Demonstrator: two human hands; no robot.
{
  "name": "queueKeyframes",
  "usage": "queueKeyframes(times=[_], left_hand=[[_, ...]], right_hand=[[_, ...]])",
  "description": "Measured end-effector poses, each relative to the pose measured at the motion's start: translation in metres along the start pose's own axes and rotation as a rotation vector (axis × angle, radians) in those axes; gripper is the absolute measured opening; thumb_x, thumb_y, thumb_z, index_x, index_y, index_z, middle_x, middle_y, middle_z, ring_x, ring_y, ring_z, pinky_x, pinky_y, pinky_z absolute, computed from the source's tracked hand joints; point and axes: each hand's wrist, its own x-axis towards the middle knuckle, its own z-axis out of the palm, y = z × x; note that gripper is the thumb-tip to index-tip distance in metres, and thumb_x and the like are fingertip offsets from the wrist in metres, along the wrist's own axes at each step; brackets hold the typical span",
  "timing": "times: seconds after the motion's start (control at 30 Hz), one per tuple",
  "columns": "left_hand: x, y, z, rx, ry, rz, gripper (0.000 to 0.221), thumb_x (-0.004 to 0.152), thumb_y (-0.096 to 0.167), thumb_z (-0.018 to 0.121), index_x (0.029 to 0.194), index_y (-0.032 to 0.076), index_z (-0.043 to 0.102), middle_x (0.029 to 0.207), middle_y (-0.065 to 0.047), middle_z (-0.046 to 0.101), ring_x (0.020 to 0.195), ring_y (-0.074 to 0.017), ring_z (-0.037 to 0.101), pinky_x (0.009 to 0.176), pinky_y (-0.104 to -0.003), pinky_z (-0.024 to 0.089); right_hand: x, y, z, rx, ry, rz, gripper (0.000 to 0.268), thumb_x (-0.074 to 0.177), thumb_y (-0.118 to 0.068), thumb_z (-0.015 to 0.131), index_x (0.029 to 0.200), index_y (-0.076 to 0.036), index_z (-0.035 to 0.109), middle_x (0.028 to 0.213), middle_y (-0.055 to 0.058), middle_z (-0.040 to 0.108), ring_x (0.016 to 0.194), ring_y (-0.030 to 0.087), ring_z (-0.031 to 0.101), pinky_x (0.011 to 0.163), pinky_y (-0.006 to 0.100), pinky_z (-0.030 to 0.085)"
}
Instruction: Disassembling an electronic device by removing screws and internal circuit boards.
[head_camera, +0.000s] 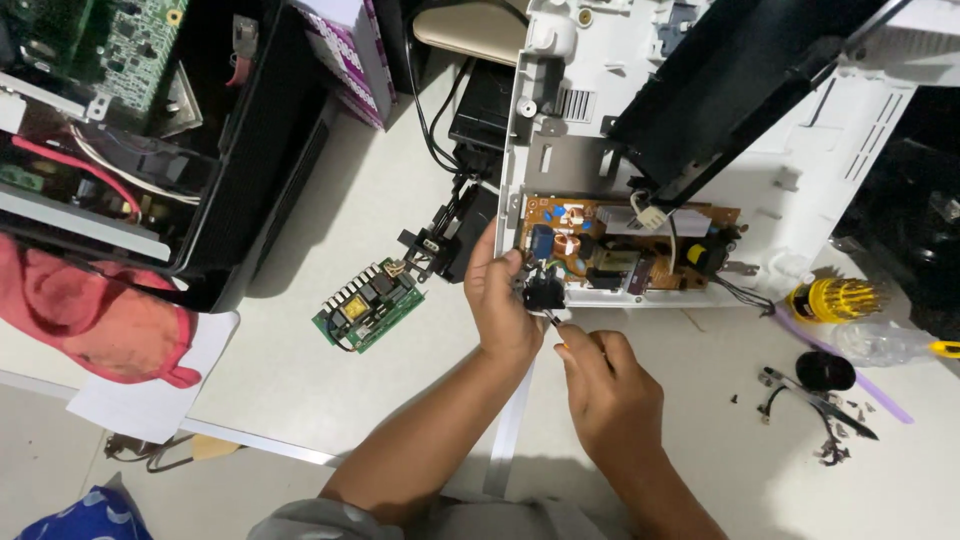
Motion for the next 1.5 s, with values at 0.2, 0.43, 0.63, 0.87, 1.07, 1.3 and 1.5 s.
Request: queueKeyframes(times=[0.2,0.43,0.63,0.87,1.07,1.3,1.5], left_hand=[[-0.035,-0.010,0.016,-0.158,-0.108,-0.057,0.056,0.088,0.002,0.052,0.144,-0.002,0.052,0.111,-0.019,0.071,0.094,-0.0269,0.070,0.085,-0.037,0.057],[-0.008,-0.008,-0.003,-0.065,-0.024,-0.007,0.055,0.085,0.006,0.055,0.140,-0.002,0.057,0.110,-0.018,0.071,0.092,-0.0252,0.069,0.079,-0.037,0.058],[0.002,-0.006,-0.010,-0.008,-0.028,-0.035,0.054,0.085,0.001,0.054,0.138,-0.002,0.059,0.100,-0.017,0.073,0.085,-0.0257,0.069,0.073,-0.040,0.058],[0.013,-0.013,-0.018,-0.017,0.005,-0.042,0.057,0.082,0.001,0.054,0.139,-0.002,0.060,0.102,-0.018,0.073,0.085,-0.0271,0.068,0.071,-0.040,0.058],[0.025,-0.016,-0.028,-0.001,-0.068,0.065,0.052,0.080,0.004,0.056,0.131,-0.004,0.064,0.098,-0.019,0.073,0.084,-0.0264,0.071,0.072,-0.037,0.060],[0.031,-0.023,-0.038,0.041,-0.054,0.130,0.052,0.077,0.007,0.058,0.127,-0.003,0.066,0.098,-0.023,0.074,0.084,-0.0278,0.073,0.073,-0.038,0.063],[0.031,-0.023,-0.031,0.039,-0.047,0.146,0.051,0.076,0.008,0.059,0.125,-0.004,0.068,0.096,-0.023,0.074,0.082,-0.0278,0.073,0.071,-0.037,0.063]], right_hand=[[0.005,0.030,-0.009,0.000,0.151,0.185,0.023,0.100,-0.013,0.072,0.122,-0.010,0.072,0.109,0.005,0.073,0.096,0.020,0.072,0.068,0.032,0.053],[0.018,0.033,-0.045,-0.001,-0.247,0.241,0.028,0.097,-0.029,0.065,0.123,-0.021,0.070,0.107,-0.001,0.072,0.097,0.022,0.068,0.069,0.039,0.053],[0.004,0.049,-0.051,0.196,-0.430,0.232,0.039,0.090,-0.040,0.068,0.125,-0.022,0.067,0.123,-0.005,0.076,0.101,0.017,0.075,0.084,0.033,0.054],[-0.017,0.073,-0.025,0.040,-0.631,-0.192,0.032,0.087,-0.038,0.074,0.115,-0.023,0.072,0.102,-0.002,0.070,0.099,0.026,0.062,0.083,0.043,0.049],[0.036,0.102,-0.044,-0.173,0.006,-0.224,0.030,0.094,-0.043,0.072,0.111,-0.017,0.073,0.108,0.004,0.070,0.102,0.026,0.064,0.090,0.044,0.049],[0.077,0.121,-0.059,-0.098,0.047,-0.263,0.062,0.097,-0.043,0.068,0.137,0.005,0.062,0.120,0.026,0.062,0.112,0.044,0.063,0.104,0.053,0.049],[0.081,0.133,-0.044,-0.119,-0.121,-0.027,0.073,0.067,-0.048,0.091,0.123,-0.009,0.066,0.111,0.011,0.052,0.109,0.038,0.053,0.088,0.052,0.047]])
